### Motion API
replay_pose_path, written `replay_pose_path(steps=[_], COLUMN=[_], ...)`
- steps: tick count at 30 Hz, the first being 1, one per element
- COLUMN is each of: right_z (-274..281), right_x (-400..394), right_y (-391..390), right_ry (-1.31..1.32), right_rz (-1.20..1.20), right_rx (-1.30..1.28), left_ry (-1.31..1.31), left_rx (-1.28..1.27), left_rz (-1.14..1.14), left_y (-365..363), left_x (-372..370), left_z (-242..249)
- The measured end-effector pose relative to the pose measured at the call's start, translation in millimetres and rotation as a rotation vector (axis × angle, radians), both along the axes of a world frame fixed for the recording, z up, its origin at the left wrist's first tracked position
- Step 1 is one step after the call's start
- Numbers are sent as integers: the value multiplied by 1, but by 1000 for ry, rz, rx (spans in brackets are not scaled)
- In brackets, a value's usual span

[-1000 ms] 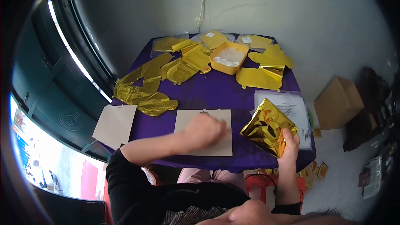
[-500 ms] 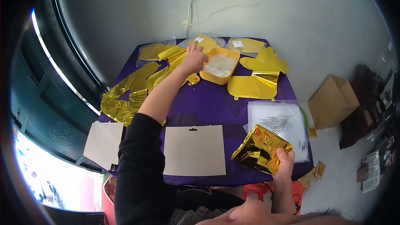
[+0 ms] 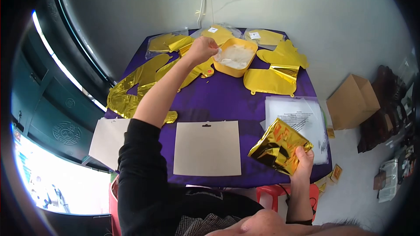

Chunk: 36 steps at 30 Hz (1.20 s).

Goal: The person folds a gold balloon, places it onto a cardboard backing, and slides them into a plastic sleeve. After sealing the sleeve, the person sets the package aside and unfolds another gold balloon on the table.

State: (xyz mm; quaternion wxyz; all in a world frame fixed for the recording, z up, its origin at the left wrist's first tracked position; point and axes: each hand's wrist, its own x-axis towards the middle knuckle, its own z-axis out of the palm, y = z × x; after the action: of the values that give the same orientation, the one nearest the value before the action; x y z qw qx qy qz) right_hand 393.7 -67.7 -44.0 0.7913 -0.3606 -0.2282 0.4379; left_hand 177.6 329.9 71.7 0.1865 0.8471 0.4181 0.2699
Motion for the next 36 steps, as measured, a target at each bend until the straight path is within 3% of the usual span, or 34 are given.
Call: replay_pose_path(steps=[3,7,11,19,23,25,29,32,34,36], right_z=[-3,-5,-15,-11,-6,-13,-8,-6,-10,-17], right_x=[6,9,13,5,0,4,0,-1,0,4], right_y=[1,4,7,5,1,1,-1,-2,-2,-2], right_ry=[30,15,40,13,7,-8,-6,8,9,-26], right_rz=[7,38,15,10,1,42,20,20,29,57], right_rx=[-19,37,28,57,24,28,-12,-19,-24,5], left_ry=[-96,-205,-171,-414,-431,-319,-324,-475,-859,-797], left_rx=[-97,-415,-454,-277,-215,-30,-76,-110,-390,-386], left_rz=[-132,-221,-162,29,109,191,196,176,153,166], left_y=[-48,-115,-136,-59,-20,-2,13,4,-8,-7], left_x=[-25,-54,-59,2,37,51,63,63,61,56], left_z=[9,11,-2,7,-11,-26,-47,-40,-28,-27])
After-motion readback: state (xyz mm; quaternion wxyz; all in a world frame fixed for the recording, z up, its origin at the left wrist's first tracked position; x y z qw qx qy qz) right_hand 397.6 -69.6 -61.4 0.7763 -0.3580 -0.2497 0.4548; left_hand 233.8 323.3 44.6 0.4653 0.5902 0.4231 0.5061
